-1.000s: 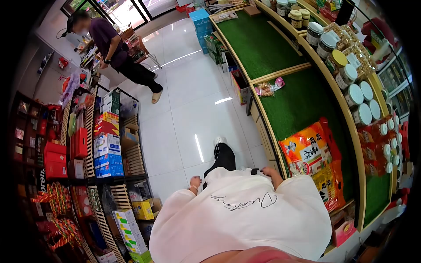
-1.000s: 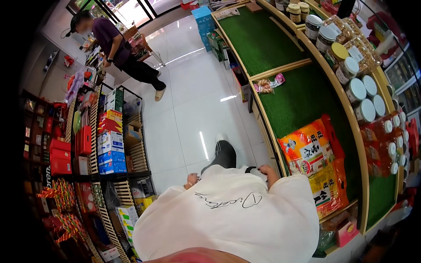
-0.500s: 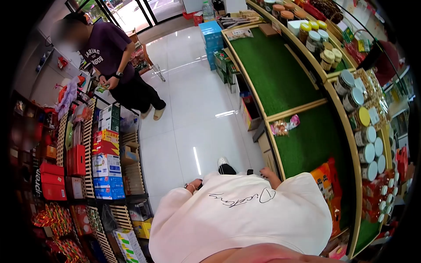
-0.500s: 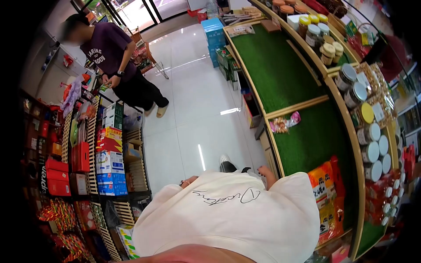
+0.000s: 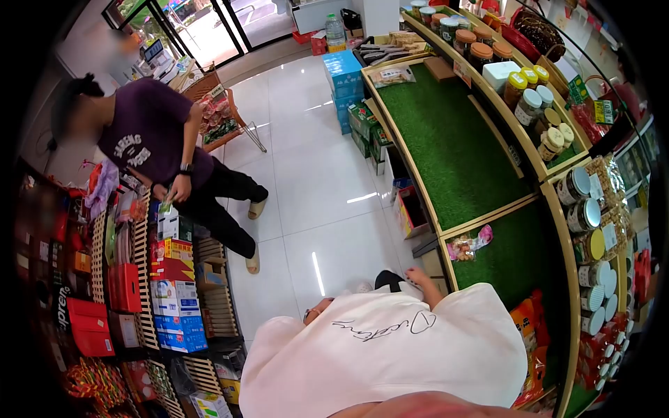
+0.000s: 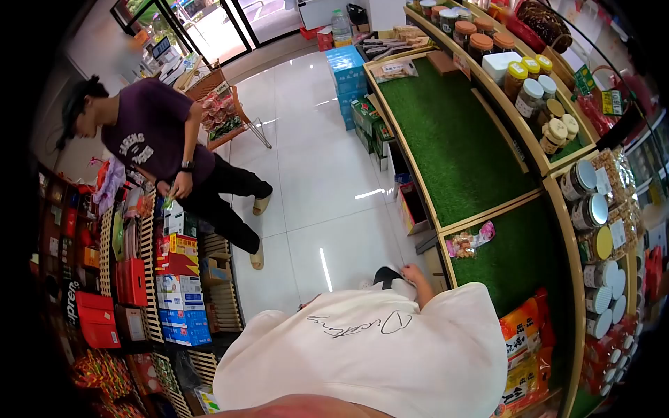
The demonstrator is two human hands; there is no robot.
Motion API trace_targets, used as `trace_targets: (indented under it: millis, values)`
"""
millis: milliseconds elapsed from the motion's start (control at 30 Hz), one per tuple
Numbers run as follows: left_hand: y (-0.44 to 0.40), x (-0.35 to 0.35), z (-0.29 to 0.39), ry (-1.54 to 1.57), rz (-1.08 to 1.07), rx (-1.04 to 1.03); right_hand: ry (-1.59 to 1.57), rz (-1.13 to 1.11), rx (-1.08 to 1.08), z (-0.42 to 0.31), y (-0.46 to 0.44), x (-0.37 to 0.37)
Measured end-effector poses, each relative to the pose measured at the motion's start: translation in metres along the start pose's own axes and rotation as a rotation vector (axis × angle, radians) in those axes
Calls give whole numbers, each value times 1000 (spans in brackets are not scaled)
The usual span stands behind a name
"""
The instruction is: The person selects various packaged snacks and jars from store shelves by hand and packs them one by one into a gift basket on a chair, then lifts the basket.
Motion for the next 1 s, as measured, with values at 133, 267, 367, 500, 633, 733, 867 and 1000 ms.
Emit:
trace_targets:
  millis: [133,267,367,500,633,733,867,1000]
  values:
    - [-37,26,22,16,35,49,202,156,12,47,-33,29]
    - [-91,52,41,3,52,63,-151,111,-360,41,-9,61]
    - [-134,68,61,-36,54,54,-113,88,-360,8,-36,90]
    - [-196,102,108,-111,35,2,68,97,-164,-69,-98,124]
    - [-262,140,163,-133,21,-59,283,236,190,-170,-169,158]
    - [-305,163,200,133,124,16,155,219,264,-240,-206,179]
    - [-326,190,256,341,273,-50,107,271,245,-288,-225,204]
    - [-344,217,247,93,376,-142,40,173,194,-298,-255,190]
Point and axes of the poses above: each hand's wrist, its own y-axis away from the middle knuckle, its own x-axis out of the back of the hand, z = x × y, the point moved 7 cm from there along -y, towards the middle knuckle, and after that the axes turned 9 degrees about -x, right-handed, at the moved point
